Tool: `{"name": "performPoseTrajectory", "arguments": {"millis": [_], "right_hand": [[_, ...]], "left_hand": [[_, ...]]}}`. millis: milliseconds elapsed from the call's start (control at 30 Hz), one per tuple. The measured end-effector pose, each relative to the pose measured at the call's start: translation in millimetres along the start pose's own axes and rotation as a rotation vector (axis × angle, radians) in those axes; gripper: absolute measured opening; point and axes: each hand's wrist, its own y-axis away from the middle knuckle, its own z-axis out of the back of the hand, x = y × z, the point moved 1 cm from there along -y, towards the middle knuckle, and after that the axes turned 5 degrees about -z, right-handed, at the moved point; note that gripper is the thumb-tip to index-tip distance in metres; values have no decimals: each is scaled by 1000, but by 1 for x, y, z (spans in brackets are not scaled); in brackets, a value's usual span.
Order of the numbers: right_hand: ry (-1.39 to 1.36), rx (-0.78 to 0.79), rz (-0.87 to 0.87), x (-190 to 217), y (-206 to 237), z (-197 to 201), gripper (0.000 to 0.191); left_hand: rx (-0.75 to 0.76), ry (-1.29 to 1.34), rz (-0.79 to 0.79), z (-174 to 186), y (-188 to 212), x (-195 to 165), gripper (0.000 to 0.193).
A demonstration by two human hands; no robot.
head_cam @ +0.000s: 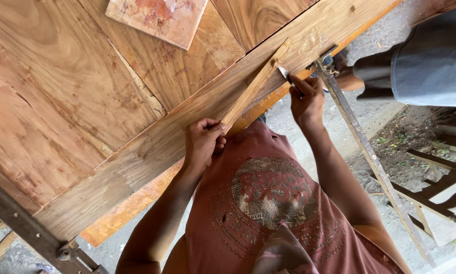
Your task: The person trims a thin wooden batten with a small knife, fits it into the gap between planks of a large wood panel, and hammers the batten into place along the seam. They press and align the strip by hand between trimming and hammering.
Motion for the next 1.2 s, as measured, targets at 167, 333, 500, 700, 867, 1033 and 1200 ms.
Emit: {"name": "performPoseTrajectory", "arguments": {"millis": [167,333,500,700,867,1033,1200], "right_hand": [[174,-34,141,-10,-19,23,30],[202,81,134,-14,-29,19,30],[196,148,218,-12,-21,10,25],[203,209,50,-17,-29,25,21],[185,147,167,-14,-39,21,24],[274,78,224,-21,-50,23,23],[245,168,160,-26,-51,21,21]], "left_hand": [[-21,-34,2,2,-5,5,14],[-39,-51,-17,3,-7,9,12],[-47,-4,-48,3,-5,6,11],[-61,-126,-38,7,-6,-3,11],[-62,-100,-48,9,-9,3,12],[-49,-50,-38,12,-13,10,14],[-58,-63,-33,11,-9,8,14]]}}
